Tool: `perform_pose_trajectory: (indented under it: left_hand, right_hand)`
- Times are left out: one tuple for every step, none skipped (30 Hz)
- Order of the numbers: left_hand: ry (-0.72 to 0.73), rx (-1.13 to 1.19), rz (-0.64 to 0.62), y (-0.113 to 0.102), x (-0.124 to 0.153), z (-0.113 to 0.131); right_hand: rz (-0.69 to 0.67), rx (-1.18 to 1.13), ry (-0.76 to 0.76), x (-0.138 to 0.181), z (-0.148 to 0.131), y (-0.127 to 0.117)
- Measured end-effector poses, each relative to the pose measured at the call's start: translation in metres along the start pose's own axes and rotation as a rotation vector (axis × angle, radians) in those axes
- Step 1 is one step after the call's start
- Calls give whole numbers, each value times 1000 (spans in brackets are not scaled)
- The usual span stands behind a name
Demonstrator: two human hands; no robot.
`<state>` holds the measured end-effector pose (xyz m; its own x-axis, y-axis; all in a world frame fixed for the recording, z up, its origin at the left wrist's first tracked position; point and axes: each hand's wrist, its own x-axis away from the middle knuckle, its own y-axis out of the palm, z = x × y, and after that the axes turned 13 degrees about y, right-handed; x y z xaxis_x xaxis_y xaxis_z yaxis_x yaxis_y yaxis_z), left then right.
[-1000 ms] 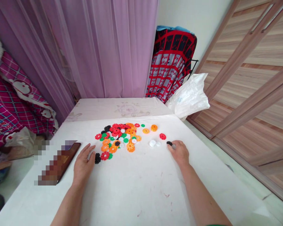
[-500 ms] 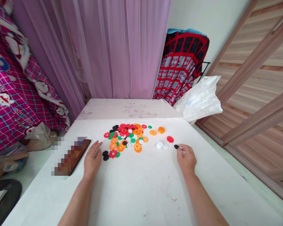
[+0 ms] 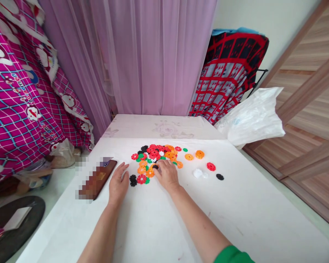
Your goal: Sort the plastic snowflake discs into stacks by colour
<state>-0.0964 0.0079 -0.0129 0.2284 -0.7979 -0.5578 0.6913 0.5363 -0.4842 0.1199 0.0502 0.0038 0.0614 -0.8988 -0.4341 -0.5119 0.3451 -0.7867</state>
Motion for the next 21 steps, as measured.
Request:
perform_pose_trajectory:
  left_hand:
    - [-5,-2,-2,0,0,0]
    - [-10,-4,-4,0,0,0]
    - [-13,-7,-6,0,0,1]
    - [-15,-8,-9,0,0,1]
    - [-18,-9,-12,0,0,2]
    - [-21,-10,-16,0,0,3]
    - [-25,-12,-20,0,-1,3]
    - [-29,-12,-24,0,-1,4]
    - [-31,-11,-24,0,-1,4]
    - [-32,-9,-21,0,-1,5]
    - [-33,-4,-15,-1,0,5]
    - [-34,1,-6,-1,0,5]
    - [-36,8,2,-1,0,5]
    - [-38,14,7,-1,-1,5]
    - [-38,19,8,-1,-1,4]
    - [-37,22,9,-1,-1,4]
    - [-34,22,9,-1,-1,4]
    - [-30,20,8,-1,-1,3]
    - [-26,17,9,-1,-1,3]
    - [-25,13,11,-1,-1,3]
    - [-25,8,12,-1,-1,2]
  right_hand:
    - [-13,13,6,-2,0,4]
    - [-20,21,11,-4,-1,7]
    - [-24,25,15,-4,-1,10]
    - [-25,26,19,-4,-2,12]
    - [-25,23,24,-3,-2,14]
    - [-25,17,32,-3,-3,15]
    - [-28,11,43,-2,-3,16]
    - [-32,7,54,-2,-4,17]
    - [-35,3,65,-2,-4,18]
    - [-34,-2,73,-2,-4,18]
    - [-29,-9,76,-2,-4,18]
    - [-21,-19,73,-2,-5,18]
    - [-10,-34,65,-2,-5,18]
    - [5,-54,55,-2,-5,18]
    - [22,-77,44,-1,-6,17]
    - [42,-103,33,1,-6,16]
    - [65,-130,23,5,-7,14]
    - [88,-158,12,9,-6,12]
    - [109,-184,0,15,-5,8]
    - [124,-205,-14,23,-3,3]
    - [135,-220,-28,31,2,-3]
